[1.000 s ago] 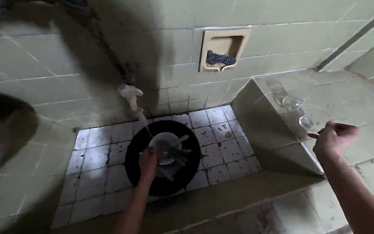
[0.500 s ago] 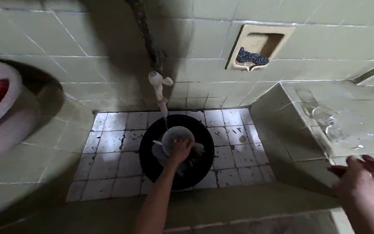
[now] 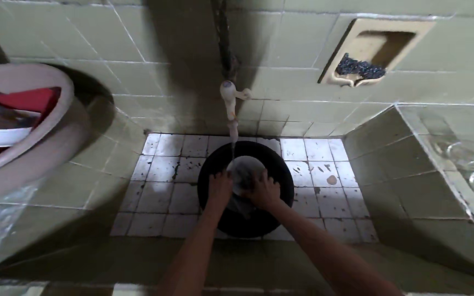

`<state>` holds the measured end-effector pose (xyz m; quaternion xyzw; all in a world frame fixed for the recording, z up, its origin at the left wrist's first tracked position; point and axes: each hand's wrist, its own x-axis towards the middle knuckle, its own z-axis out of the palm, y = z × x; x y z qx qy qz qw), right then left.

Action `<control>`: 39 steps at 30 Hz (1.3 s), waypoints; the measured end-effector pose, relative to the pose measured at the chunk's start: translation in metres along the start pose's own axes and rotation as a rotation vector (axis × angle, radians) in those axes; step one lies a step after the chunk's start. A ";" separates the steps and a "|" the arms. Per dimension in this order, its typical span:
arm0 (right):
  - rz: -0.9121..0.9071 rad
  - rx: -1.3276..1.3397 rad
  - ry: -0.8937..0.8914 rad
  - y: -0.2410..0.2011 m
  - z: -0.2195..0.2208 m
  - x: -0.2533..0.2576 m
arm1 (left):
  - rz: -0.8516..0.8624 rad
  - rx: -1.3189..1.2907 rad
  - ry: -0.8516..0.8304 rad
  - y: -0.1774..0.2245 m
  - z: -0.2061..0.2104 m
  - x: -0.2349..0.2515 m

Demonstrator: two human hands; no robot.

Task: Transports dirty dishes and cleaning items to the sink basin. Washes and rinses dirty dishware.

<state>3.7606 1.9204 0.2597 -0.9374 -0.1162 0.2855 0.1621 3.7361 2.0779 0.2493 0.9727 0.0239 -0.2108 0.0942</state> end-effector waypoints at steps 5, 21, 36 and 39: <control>0.016 0.159 -0.114 -0.005 0.004 0.008 | -0.132 -0.069 -0.260 0.034 -0.041 -0.035; 0.395 0.757 -0.356 0.003 -0.015 0.019 | -0.439 -0.835 -0.047 0.023 -0.019 -0.035; 0.051 -0.172 -0.077 -0.015 0.009 0.002 | -0.490 -1.016 0.005 0.028 0.012 -0.011; -0.016 -0.071 -0.214 -0.008 -0.008 0.003 | -0.547 -1.185 0.023 0.026 0.016 -0.006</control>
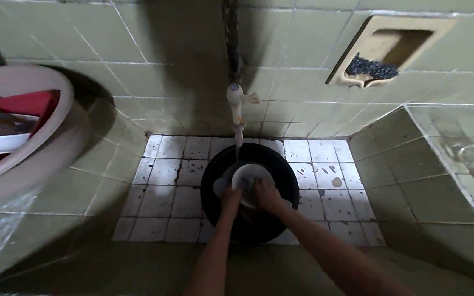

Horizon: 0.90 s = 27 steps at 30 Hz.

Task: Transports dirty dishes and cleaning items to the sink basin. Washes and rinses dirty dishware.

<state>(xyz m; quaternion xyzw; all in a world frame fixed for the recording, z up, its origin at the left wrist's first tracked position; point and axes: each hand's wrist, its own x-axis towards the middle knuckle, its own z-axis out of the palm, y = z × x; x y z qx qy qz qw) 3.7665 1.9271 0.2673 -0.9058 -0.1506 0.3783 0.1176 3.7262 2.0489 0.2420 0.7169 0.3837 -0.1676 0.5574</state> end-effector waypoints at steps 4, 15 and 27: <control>0.024 -0.058 0.027 0.002 -0.013 -0.007 | -0.131 -0.287 -0.095 -0.004 0.003 0.005; 0.026 0.008 -0.126 0.008 -0.030 -0.021 | -0.161 -0.348 -0.138 -0.009 0.003 0.010; 0.134 -0.002 -0.012 -0.005 -0.006 -0.016 | -0.028 -0.217 -0.127 -0.004 -0.006 0.004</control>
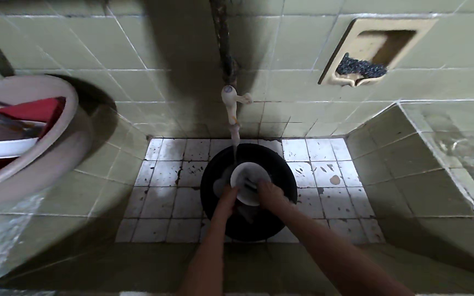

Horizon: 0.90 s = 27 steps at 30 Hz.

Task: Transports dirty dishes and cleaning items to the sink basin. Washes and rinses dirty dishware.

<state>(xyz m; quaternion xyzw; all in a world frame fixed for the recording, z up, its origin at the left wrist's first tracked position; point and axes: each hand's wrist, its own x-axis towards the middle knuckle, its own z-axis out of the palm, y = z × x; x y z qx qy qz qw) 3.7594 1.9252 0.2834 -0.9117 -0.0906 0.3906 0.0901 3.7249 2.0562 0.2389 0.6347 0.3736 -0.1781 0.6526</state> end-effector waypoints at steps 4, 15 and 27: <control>-0.072 0.009 -0.073 0.008 -0.005 -0.002 | -0.025 -0.098 -0.023 -0.007 -0.001 0.008; -0.035 1.220 -0.378 0.067 -0.014 -0.054 | 0.271 0.587 0.055 0.071 -0.019 0.014; 0.012 1.416 -0.393 0.074 -0.001 -0.054 | 0.746 0.591 0.339 0.052 -0.029 -0.035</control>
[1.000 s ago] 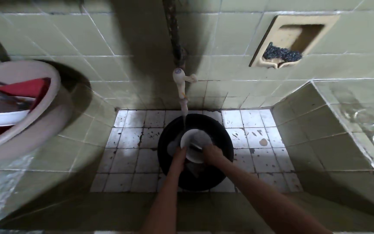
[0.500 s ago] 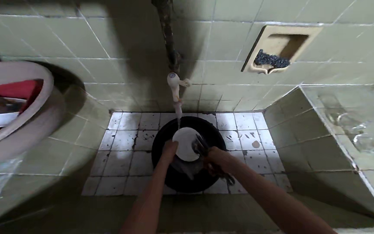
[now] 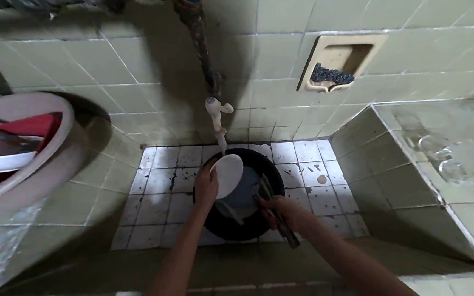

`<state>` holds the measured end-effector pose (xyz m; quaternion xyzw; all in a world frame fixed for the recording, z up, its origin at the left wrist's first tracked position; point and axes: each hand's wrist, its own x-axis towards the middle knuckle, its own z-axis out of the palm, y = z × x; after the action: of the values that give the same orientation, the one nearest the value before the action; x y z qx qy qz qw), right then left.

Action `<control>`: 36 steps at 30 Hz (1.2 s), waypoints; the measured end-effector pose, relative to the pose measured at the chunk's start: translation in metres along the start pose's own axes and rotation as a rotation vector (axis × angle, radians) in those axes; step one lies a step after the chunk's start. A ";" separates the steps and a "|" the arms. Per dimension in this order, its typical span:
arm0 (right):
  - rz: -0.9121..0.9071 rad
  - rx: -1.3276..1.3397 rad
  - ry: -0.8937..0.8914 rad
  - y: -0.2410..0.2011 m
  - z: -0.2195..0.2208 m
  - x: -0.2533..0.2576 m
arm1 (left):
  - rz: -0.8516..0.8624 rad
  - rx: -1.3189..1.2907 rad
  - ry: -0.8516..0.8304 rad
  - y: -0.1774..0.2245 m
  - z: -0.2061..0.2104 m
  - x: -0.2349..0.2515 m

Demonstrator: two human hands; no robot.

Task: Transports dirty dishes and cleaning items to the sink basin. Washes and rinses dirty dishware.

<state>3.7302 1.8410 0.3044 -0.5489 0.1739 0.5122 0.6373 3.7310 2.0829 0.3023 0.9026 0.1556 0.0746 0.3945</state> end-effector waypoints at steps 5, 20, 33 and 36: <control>0.001 -0.207 0.093 -0.010 0.026 0.029 | -0.352 -0.190 0.229 0.004 -0.018 -0.025; -0.367 -0.705 0.310 -0.054 0.086 0.101 | -0.542 -0.472 0.509 -0.009 -0.035 -0.037; -0.060 0.051 0.006 -0.032 0.064 0.004 | -0.170 -0.163 0.256 -0.004 -0.012 -0.034; -0.092 0.368 -0.088 -0.008 0.053 -0.020 | 0.147 -0.069 0.202 -0.007 0.001 -0.039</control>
<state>3.7111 1.8795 0.3422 -0.4077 0.2114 0.4655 0.7565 3.6928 2.0733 0.2965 0.8853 0.1251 0.1993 0.4010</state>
